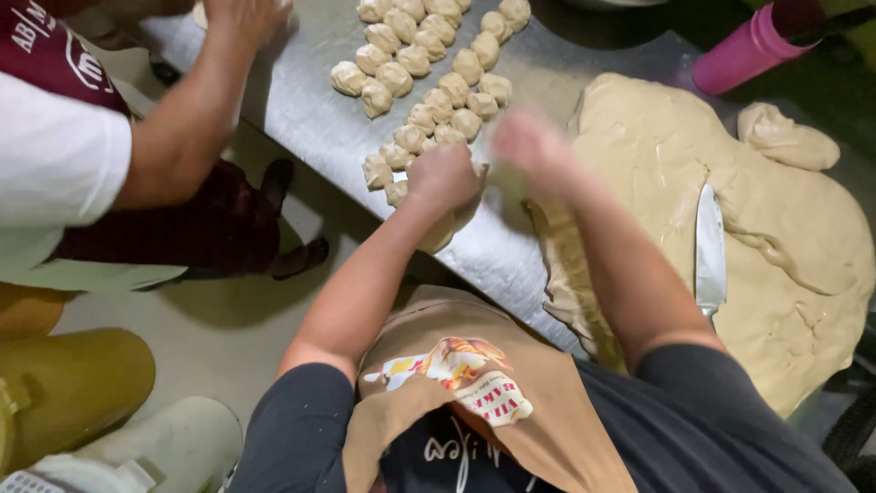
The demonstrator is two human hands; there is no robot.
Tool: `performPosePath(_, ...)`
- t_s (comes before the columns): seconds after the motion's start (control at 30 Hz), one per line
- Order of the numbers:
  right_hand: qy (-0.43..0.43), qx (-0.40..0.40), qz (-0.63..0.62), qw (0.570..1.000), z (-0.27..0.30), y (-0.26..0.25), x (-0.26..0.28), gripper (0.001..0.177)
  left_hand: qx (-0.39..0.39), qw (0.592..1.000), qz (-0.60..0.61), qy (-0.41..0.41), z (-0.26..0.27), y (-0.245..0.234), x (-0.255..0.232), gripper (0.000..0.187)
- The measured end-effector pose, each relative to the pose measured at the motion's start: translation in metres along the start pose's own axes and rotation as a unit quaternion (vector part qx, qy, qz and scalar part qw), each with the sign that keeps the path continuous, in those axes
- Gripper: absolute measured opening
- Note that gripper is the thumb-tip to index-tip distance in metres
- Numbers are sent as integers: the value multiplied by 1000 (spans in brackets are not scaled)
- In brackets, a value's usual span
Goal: The person is portioning a large mass of dough into small, uniform balls by cutting and rolling them on a metal table.
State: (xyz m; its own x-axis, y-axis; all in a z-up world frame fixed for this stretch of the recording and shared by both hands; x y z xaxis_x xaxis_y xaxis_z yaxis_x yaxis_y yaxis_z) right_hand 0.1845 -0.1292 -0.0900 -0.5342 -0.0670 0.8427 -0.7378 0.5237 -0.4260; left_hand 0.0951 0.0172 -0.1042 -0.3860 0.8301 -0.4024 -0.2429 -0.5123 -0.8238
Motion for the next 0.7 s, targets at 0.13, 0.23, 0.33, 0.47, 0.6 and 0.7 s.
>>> performPosePath(0.13,48,-40,284,957,-68,-61,-94,28,40,990,128,-46,71,-33,-6,93)
performPosePath(0.23,225,-100,371,895,-80,-63,-172,26,53,976,209,11,77,-23,-2,98)
performPosePath(0.33,273,-150,321,895,-77,-42,-91,23,74,963,252,68,83,-23,-2,92)
performPosePath(0.47,295,-100,86,946,-18,57,5,22,-50,931,321,163,76,-13,23,107)
performPosePath(0.6,121,-108,127,978,10,86,99,16,-145,866,433,205,51,20,47,98)
performPosePath(0.7,100,-180,199,958,44,74,111,19,94,946,293,98,46,62,26,44)
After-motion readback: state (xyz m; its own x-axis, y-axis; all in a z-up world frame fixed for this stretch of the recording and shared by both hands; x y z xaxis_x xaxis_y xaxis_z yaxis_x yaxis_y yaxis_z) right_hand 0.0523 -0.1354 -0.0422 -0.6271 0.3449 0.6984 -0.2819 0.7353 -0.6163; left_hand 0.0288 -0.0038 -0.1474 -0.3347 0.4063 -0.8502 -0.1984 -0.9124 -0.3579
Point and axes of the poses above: each hand's wrist, its own z-axis away from the middle knuckle, its own y-axis out of the palm, x = y × z, the point moved 6 cm from there along -z, towards the middle knuckle, and after that the axes turned 2 degrees about -y, right-handed, at the moved point
